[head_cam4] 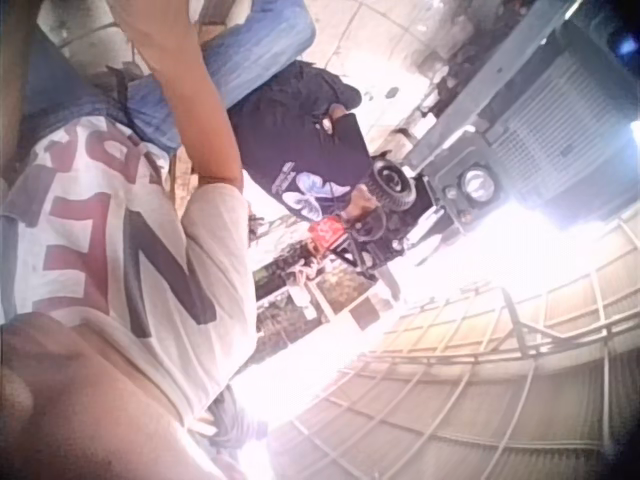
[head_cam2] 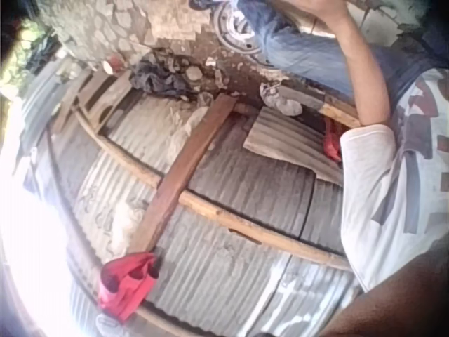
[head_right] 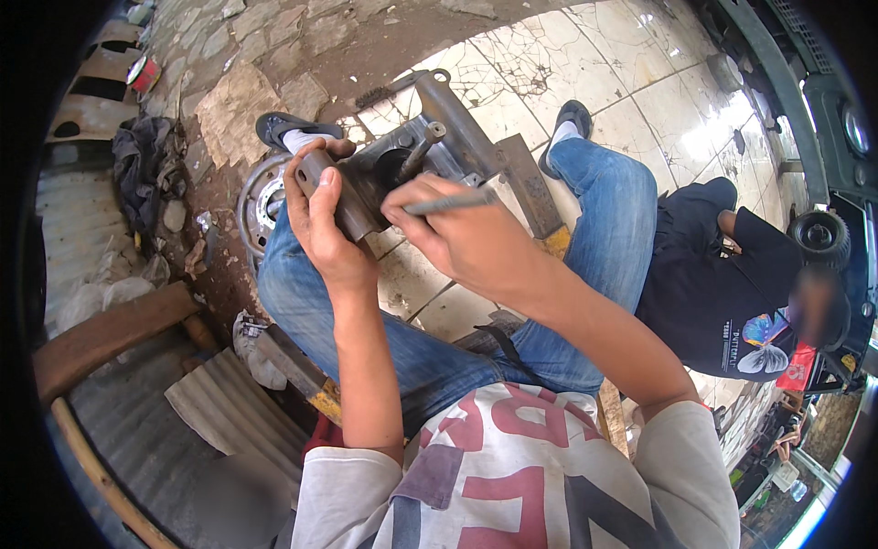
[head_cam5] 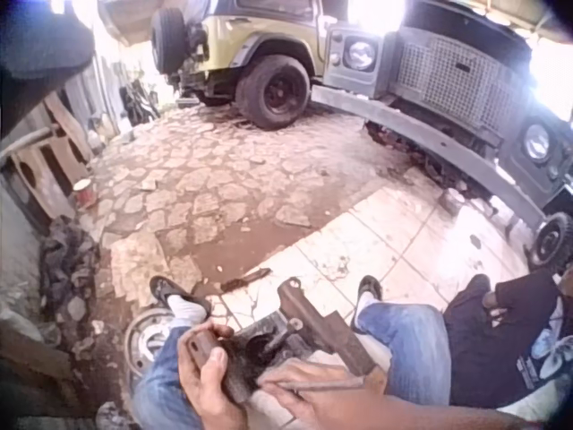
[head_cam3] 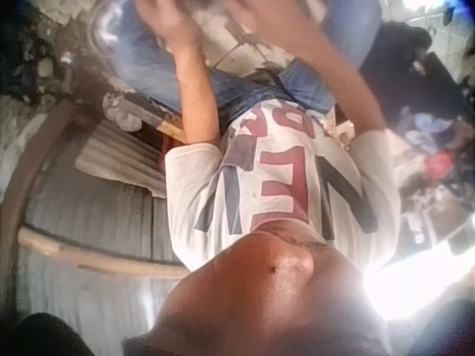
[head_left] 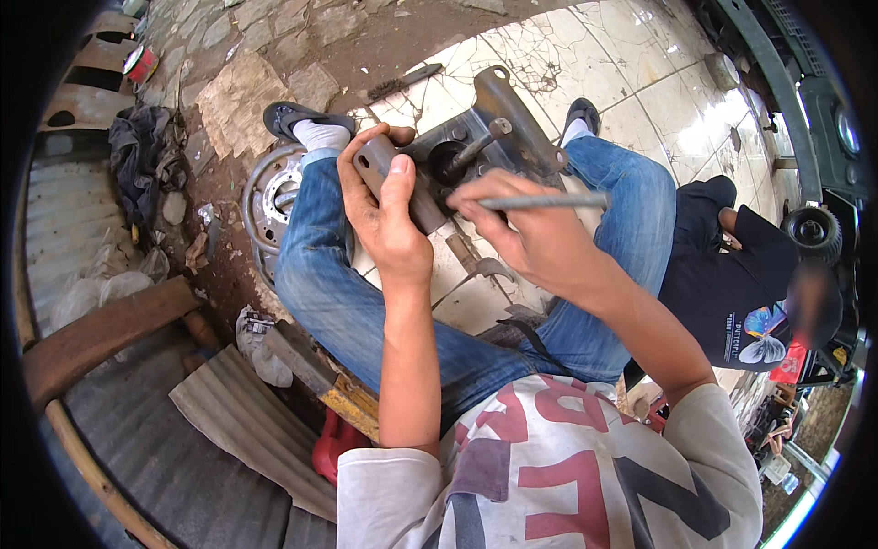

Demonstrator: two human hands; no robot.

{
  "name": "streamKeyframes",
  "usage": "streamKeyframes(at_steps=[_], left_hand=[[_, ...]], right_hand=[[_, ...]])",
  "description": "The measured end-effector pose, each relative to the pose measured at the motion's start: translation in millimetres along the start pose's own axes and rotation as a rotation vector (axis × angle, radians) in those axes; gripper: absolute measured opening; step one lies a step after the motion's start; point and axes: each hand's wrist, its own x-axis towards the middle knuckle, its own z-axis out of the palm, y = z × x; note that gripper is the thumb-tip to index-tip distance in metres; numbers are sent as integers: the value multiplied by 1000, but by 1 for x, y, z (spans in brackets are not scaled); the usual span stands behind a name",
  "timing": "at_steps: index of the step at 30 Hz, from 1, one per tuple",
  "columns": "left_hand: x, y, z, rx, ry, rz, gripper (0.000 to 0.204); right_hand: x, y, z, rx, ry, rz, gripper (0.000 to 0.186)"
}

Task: The person sits on the floor and uses a metal tool to scrape and clean the interior of a mechanical housing component. They repeatedly rotate the part and apply the tool to different internal surfaces.

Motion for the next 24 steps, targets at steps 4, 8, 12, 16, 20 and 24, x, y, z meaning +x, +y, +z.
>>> streamKeyframes(at_steps=[4,8,12,16,20,24], left_hand=[[2,2,6,-2,28,-29,39],[6,-2,-4,-49,-6,-17,33],[3,-2,0,20,-6,29,33],[4,2,-2,-33,-7,-29,33],[0,-2,0,-18,-16,-15,34],[1,-1,-4,-26,-19,-2,35]], right_hand=[[10,12,7,-3,81,-66,12],[-1,6,9,22,38,2,11],[6,11,14,-72,138,-53,10],[-12,7,17,-42,120,-43,9],[1,15,21,-43,206,-85,9],[-7,8,22,21,164,-2,9]])
